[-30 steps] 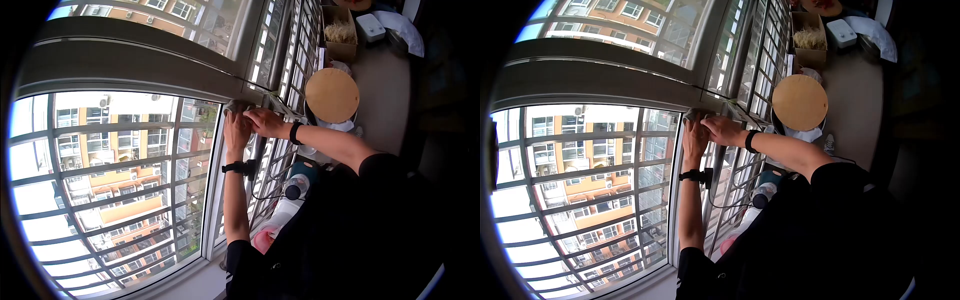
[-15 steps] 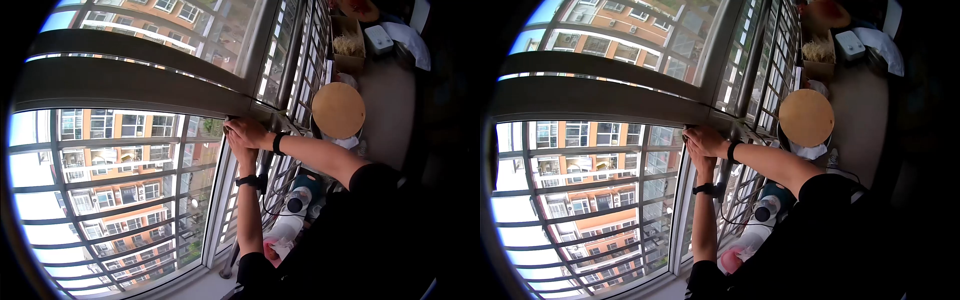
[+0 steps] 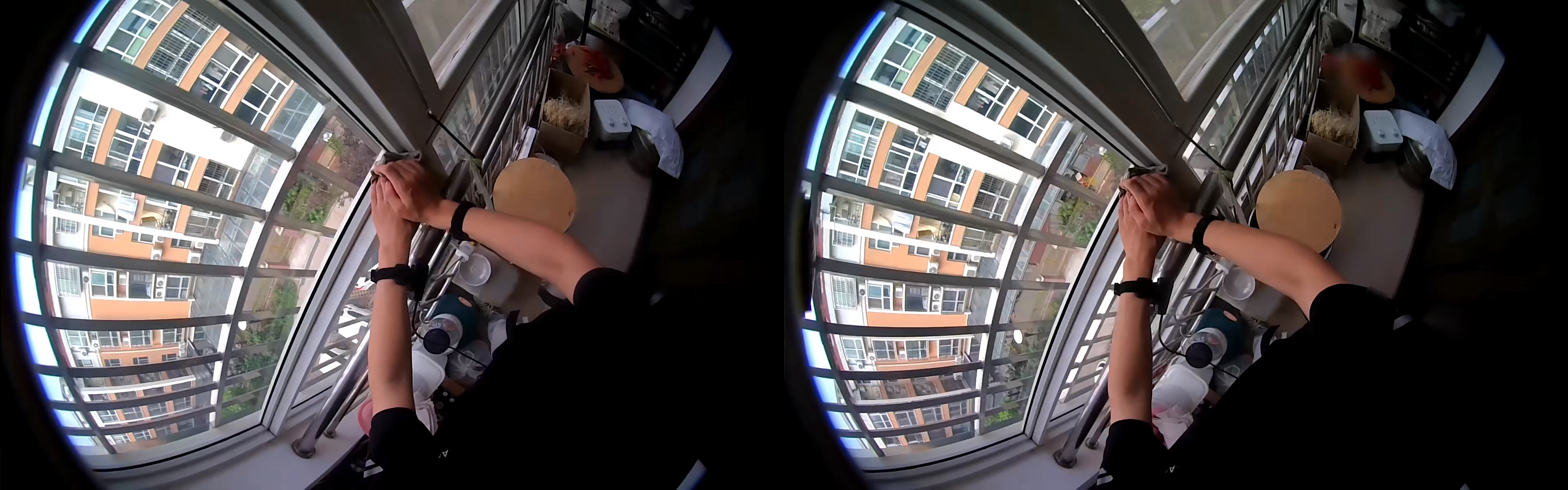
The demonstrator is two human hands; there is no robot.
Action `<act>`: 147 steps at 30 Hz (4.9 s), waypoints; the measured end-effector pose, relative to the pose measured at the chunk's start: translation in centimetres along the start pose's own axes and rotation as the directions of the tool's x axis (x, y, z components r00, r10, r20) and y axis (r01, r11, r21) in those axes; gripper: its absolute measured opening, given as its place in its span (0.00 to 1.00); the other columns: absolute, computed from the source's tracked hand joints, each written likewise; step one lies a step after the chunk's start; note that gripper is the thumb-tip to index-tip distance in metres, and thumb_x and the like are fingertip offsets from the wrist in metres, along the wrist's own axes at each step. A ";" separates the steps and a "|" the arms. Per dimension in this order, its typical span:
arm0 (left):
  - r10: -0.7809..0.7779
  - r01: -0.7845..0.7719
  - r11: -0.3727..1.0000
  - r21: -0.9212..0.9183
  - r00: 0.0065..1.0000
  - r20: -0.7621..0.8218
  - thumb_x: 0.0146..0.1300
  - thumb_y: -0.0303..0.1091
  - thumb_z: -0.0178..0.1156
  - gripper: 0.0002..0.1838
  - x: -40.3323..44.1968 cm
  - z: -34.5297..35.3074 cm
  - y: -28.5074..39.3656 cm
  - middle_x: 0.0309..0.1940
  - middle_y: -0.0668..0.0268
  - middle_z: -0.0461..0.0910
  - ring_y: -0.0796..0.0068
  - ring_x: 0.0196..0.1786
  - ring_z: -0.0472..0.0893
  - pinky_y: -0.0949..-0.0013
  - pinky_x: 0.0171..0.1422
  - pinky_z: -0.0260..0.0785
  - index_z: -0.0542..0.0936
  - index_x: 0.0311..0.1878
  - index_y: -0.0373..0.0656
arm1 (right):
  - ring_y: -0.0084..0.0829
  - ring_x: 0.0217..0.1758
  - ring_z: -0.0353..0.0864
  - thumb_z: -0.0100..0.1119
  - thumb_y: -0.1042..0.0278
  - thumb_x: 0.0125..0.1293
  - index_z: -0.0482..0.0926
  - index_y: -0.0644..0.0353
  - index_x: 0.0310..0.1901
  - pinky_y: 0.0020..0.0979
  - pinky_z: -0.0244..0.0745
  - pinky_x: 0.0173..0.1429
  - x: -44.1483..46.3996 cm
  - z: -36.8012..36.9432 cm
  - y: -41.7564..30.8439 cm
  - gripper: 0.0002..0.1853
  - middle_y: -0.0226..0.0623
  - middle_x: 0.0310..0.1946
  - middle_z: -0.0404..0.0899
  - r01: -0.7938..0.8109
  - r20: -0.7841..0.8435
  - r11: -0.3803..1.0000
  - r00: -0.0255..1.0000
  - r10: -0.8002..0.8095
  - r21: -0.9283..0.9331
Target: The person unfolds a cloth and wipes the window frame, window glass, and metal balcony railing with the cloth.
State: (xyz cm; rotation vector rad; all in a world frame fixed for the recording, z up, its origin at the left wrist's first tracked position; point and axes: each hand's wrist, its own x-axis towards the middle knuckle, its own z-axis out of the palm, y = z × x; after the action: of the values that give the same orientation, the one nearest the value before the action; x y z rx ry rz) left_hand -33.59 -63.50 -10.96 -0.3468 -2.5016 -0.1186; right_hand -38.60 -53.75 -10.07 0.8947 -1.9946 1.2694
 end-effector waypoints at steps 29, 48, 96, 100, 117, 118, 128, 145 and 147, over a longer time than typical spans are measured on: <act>-0.876 0.760 0.321 0.565 0.465 -0.128 0.57 0.40 0.66 0.40 -36.8 -25.3 -6.0 0.66 0.55 0.73 0.60 0.74 0.67 0.49 0.84 0.46 0.65 0.73 0.40 | 0.54 0.62 0.75 0.55 0.73 0.62 0.68 0.63 0.65 0.47 0.70 0.67 -13.3 17.6 -33.7 0.27 0.55 0.57 0.77 0.121 0.564 0.716 0.531 -0.632 0.688; -0.867 0.874 0.298 0.383 0.416 -0.274 0.63 0.35 0.62 0.28 -42.2 -30.4 -9.3 0.58 0.58 0.82 0.56 0.60 0.80 0.53 0.76 0.63 0.73 0.67 0.47 | 0.48 0.60 0.79 0.62 0.66 0.49 0.72 0.66 0.58 0.41 0.77 0.63 -11.9 20.9 -36.5 0.32 0.52 0.51 0.81 0.283 0.553 0.605 0.247 -0.796 0.744; -0.761 0.807 0.589 0.033 0.541 0.358 0.64 0.37 0.66 0.17 -23.3 -20.2 8.9 0.28 0.59 0.84 0.57 0.32 0.85 0.57 0.37 0.75 0.80 0.55 0.45 | 0.35 0.32 0.84 0.65 0.68 0.66 0.85 0.59 0.41 0.35 0.77 0.39 -11.4 -13.5 -4.9 0.06 0.39 0.31 0.85 -0.531 0.911 0.847 0.367 0.188 0.039; -0.748 0.728 0.663 0.177 0.653 0.118 0.56 0.41 0.74 0.35 -22.2 -20.1 6.0 0.54 0.52 0.80 0.52 0.57 0.79 0.54 0.63 0.69 0.75 0.67 0.46 | 0.34 0.38 0.84 0.66 0.68 0.64 0.84 0.61 0.46 0.34 0.78 0.44 -7.9 -10.3 -7.2 0.11 0.38 0.38 0.85 -0.366 0.840 0.910 0.541 0.039 0.194; -0.663 0.616 0.743 0.262 0.624 0.414 0.42 0.44 0.80 0.33 -26.8 -18.0 -0.9 0.40 0.56 0.85 0.51 0.43 0.85 0.55 0.47 0.77 0.79 0.51 0.42 | 0.43 0.60 0.76 0.62 0.78 0.50 0.75 0.66 0.58 0.40 0.69 0.67 -13.9 3.3 -15.2 0.29 0.44 0.52 0.78 0.205 0.724 0.926 0.579 -0.375 0.316; -0.668 0.621 0.735 0.272 0.595 0.447 0.42 0.43 0.80 0.33 -26.4 -17.8 -0.8 0.41 0.57 0.86 0.53 0.44 0.85 0.56 0.47 0.77 0.79 0.52 0.42 | 0.43 0.60 0.76 0.62 0.78 0.50 0.75 0.65 0.58 0.40 0.69 0.67 -13.8 3.0 -14.6 0.29 0.45 0.52 0.78 0.194 0.702 0.927 0.608 -0.371 0.322; -0.568 0.580 0.801 0.147 0.660 0.493 0.44 0.45 0.80 0.32 -16.3 -10.6 3.1 0.39 0.53 0.84 0.48 0.42 0.84 0.53 0.43 0.76 0.75 0.47 0.38 | 0.41 0.63 0.76 0.61 0.75 0.56 0.76 0.62 0.54 0.40 0.67 0.72 -10.9 -2.2 -6.9 0.22 0.42 0.53 0.79 0.204 0.674 0.967 0.694 -0.251 0.150; -0.487 0.552 0.825 -0.124 0.804 0.341 0.47 0.42 0.72 0.24 -3.7 1.8 7.5 0.34 0.49 0.84 0.46 0.37 0.86 0.52 0.39 0.79 0.75 0.41 0.35 | 0.46 0.70 0.68 0.72 0.73 0.44 0.69 0.63 0.62 0.43 0.60 0.77 -4.5 -8.9 4.8 0.39 0.46 0.62 0.72 0.337 0.829 0.937 0.548 -0.114 -0.094; -0.492 0.534 0.839 -0.101 0.826 0.277 0.48 0.39 0.70 0.22 -3.9 1.8 7.7 0.31 0.51 0.84 0.49 0.34 0.86 0.53 0.38 0.79 0.76 0.41 0.34 | 0.47 0.74 0.65 0.74 0.71 0.47 0.66 0.62 0.67 0.45 0.58 0.79 -2.4 -9.7 4.6 0.43 0.48 0.67 0.69 0.328 0.898 0.942 0.431 -0.088 -0.065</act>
State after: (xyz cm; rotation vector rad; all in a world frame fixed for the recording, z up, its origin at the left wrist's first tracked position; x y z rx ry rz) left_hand -29.42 -56.66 -14.63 0.2814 -2.7733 -0.5477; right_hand -39.54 -42.84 -10.85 1.8992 -2.5782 0.3273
